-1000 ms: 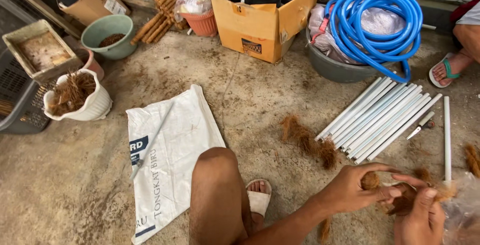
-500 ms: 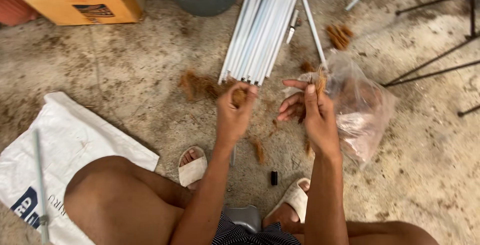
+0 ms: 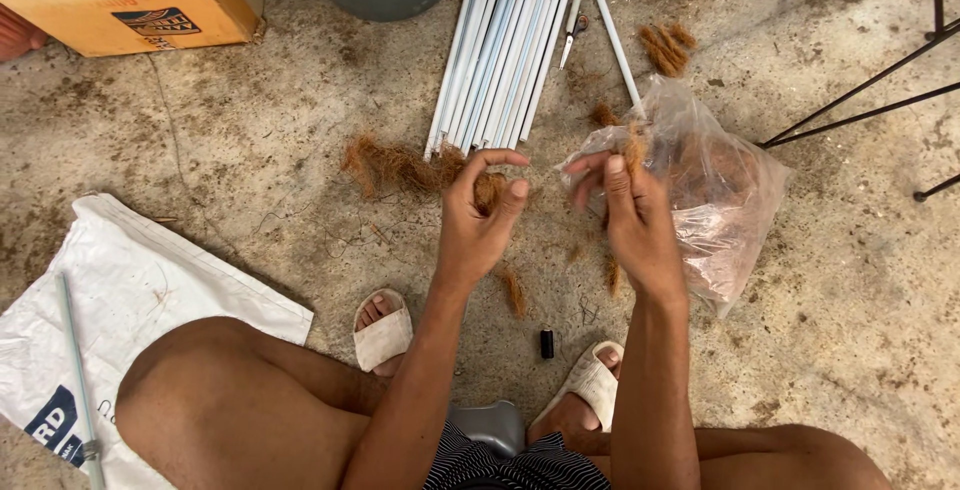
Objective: The person sits on the floor and inserts coconut coir fibers into white plastic tubes to assemble broom heads. They repeatedly gather fibers, push them into the tube, and adjust the bundle by hand.
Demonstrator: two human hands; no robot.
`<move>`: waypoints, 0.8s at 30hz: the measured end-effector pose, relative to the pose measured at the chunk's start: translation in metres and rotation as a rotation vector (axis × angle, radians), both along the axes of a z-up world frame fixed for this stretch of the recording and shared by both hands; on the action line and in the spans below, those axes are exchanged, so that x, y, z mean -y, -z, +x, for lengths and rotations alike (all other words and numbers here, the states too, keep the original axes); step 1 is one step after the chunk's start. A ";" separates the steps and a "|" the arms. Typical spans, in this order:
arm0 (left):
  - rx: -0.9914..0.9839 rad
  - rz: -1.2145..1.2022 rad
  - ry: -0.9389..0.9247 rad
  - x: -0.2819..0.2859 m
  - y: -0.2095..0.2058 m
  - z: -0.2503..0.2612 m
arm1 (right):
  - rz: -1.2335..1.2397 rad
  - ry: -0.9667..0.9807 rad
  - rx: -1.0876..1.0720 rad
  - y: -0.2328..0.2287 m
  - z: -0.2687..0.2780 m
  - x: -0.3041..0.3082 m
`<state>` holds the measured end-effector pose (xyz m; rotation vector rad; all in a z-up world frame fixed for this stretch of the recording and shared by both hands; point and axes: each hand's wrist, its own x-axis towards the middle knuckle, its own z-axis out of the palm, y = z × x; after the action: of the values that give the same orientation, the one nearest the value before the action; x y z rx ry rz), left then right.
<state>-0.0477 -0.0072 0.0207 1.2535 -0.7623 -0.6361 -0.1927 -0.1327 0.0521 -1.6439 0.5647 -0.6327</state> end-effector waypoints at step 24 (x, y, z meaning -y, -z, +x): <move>0.110 -0.139 -0.194 -0.043 0.032 0.063 | 0.037 0.132 0.424 0.026 0.095 -0.125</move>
<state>0.0155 0.0361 -0.0113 1.2234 -0.7513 -0.3531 -0.0977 -0.0074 0.0258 -1.3899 0.3719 -1.0298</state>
